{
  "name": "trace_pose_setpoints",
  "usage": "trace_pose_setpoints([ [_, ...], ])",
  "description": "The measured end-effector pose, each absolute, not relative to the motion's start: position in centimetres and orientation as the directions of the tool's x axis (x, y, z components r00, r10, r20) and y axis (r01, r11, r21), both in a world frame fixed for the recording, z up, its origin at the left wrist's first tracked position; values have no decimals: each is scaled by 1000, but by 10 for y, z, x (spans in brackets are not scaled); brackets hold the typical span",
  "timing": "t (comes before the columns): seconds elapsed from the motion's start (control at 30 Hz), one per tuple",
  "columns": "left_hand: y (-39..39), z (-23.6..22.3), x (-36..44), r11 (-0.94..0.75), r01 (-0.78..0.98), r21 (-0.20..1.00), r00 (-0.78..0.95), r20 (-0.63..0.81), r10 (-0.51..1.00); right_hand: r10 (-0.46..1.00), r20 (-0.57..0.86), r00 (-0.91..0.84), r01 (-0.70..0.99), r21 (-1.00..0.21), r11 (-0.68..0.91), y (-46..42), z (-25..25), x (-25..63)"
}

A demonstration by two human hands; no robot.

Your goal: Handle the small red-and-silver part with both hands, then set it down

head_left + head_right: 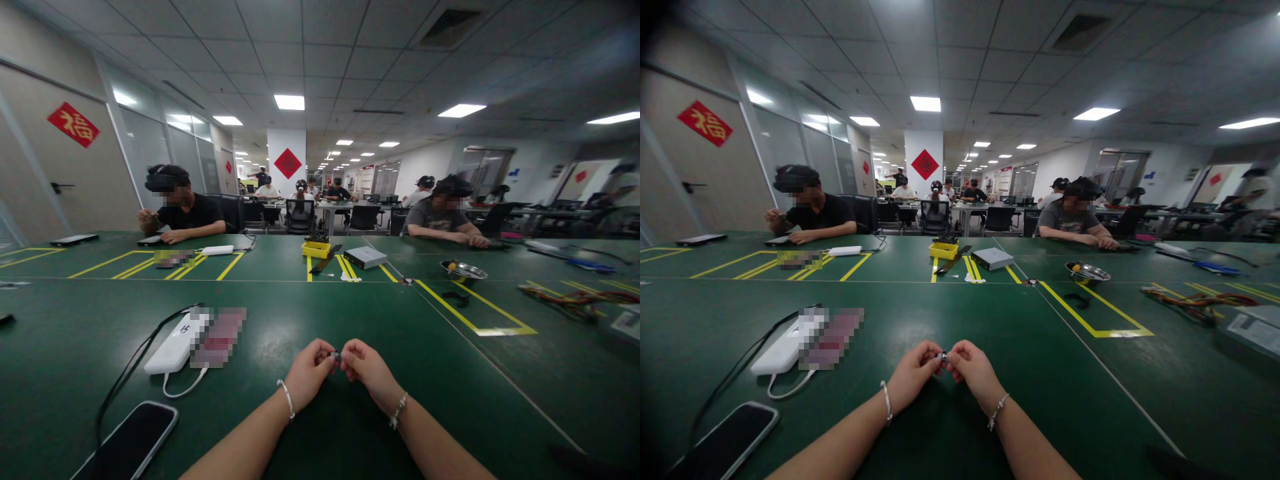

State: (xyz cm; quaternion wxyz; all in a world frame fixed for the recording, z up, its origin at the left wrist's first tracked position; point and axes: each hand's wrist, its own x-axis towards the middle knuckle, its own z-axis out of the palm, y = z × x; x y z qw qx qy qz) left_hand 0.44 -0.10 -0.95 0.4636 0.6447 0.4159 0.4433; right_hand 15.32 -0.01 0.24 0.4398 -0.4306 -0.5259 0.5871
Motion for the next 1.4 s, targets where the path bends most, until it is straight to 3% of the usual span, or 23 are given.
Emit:
trace_pose_setpoints([
  [0.3,3,-4,3,-106,-92,990,250,126,960,969,6,-245,-111,-994,-22,0,1,154],
  [0.43,3,-5,2,-94,-80,992,258,112,960,981,0,-196,-44,-999,-9,0,0,152],
  [0.63,3,-6,3,-106,-40,994,247,113,962,995,6,-104,-92,-996,-3,-3,-2,148],
  [0.9,3,-6,1,-141,-8,990,243,139,960,972,-87,-216,-253,-957,-142,-7,3,145],
  [1.4,4,-5,0,-141,-28,990,247,143,958,977,-77,-200,-299,-944,-136,-7,4,145],
])
